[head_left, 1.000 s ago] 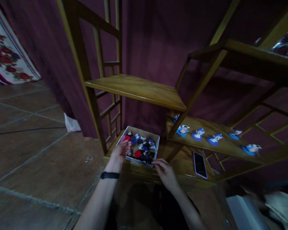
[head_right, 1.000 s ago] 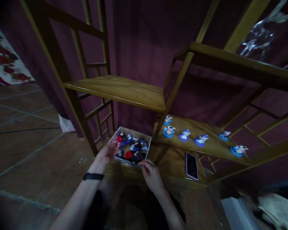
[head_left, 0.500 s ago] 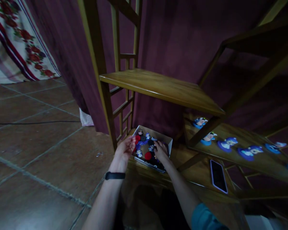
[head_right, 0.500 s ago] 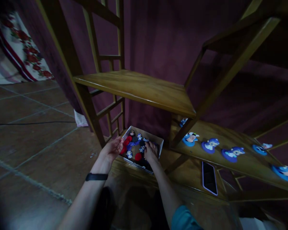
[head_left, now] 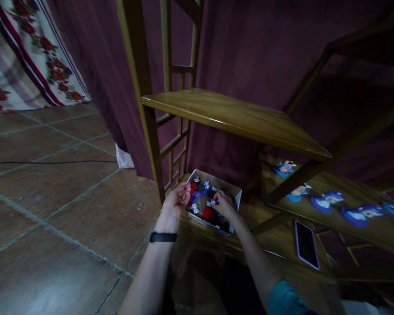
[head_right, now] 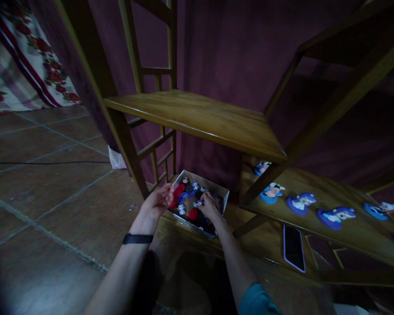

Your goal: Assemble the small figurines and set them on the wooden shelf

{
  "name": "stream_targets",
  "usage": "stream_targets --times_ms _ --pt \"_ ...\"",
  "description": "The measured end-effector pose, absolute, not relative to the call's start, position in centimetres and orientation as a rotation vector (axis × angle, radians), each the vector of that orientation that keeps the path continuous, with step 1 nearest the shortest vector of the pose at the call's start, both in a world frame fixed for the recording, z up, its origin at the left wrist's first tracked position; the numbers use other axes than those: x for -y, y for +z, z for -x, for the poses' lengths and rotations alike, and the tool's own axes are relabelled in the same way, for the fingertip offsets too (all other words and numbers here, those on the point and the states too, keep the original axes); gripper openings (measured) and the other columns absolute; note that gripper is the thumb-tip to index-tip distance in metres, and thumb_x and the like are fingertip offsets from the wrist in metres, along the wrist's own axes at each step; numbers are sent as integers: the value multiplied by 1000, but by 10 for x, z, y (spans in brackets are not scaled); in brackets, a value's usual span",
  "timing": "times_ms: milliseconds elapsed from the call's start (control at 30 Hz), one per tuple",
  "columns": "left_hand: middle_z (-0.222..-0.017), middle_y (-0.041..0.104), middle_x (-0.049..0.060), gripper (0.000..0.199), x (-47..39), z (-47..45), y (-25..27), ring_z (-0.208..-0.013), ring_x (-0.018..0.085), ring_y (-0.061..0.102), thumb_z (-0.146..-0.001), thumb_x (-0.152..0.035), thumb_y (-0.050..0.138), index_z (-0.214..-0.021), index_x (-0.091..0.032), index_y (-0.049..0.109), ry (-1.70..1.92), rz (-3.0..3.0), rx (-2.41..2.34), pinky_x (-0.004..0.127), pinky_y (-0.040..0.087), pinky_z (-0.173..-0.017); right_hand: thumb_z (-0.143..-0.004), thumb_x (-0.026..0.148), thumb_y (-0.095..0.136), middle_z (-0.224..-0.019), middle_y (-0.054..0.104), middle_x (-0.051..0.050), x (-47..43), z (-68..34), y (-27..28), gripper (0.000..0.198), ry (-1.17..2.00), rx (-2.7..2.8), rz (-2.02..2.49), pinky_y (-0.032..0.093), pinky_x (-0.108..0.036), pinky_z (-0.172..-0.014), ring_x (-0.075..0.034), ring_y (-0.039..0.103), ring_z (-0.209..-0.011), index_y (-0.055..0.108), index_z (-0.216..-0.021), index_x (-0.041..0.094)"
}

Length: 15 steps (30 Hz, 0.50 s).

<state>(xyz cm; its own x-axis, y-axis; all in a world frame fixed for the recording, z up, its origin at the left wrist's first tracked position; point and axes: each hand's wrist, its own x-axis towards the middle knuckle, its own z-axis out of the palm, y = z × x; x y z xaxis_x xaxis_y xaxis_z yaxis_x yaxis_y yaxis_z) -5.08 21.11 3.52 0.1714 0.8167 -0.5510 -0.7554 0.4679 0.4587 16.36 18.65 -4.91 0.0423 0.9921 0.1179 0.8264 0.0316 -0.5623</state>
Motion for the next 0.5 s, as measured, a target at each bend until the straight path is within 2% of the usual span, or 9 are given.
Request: stream_targets --times_ms 133,300,400,500 --pt "-70 65 7 13 -212 53 35 -58 11 64 -81 -3 50 -85 -11 58 1142 -79 -841 17 51 -48 -60 24 63 -75 57 4 -189 -163 -39 28 902 1300 1595 45 -33 -71 -15 54 -69 50 -84 23" --pt "-69 65 6 15 -213 54 36 -57 10 63 -80 -1 48 -85 -12 57 1157 -70 -837 16 50 -48 -64 27 58 -74 59 2 -187 -165 -32 23 1384 680 1138 51 -31 -65 -15 60 -71 53 -86 23" --pt "-72 65 7 15 -213 55 39 -57 10 63 -81 -2 48 -86 -12 57 1156 -64 -828 16 51 -49 -67 35 59 -70 59 2 -192 -163 -35 21 1369 645 1230 50 -27 -60 -13 59 -64 57 -83 21" --pt "-73 65 7 14 -214 57 40 -58 10 63 -81 -3 49 -87 -12 57 1158 -58 -820 16 51 -50 -70 33 57 -74 62 2 -209 -155 -35 20 1089 950 1546 49 -26 -60 -14 59 -67 61 -87 22"
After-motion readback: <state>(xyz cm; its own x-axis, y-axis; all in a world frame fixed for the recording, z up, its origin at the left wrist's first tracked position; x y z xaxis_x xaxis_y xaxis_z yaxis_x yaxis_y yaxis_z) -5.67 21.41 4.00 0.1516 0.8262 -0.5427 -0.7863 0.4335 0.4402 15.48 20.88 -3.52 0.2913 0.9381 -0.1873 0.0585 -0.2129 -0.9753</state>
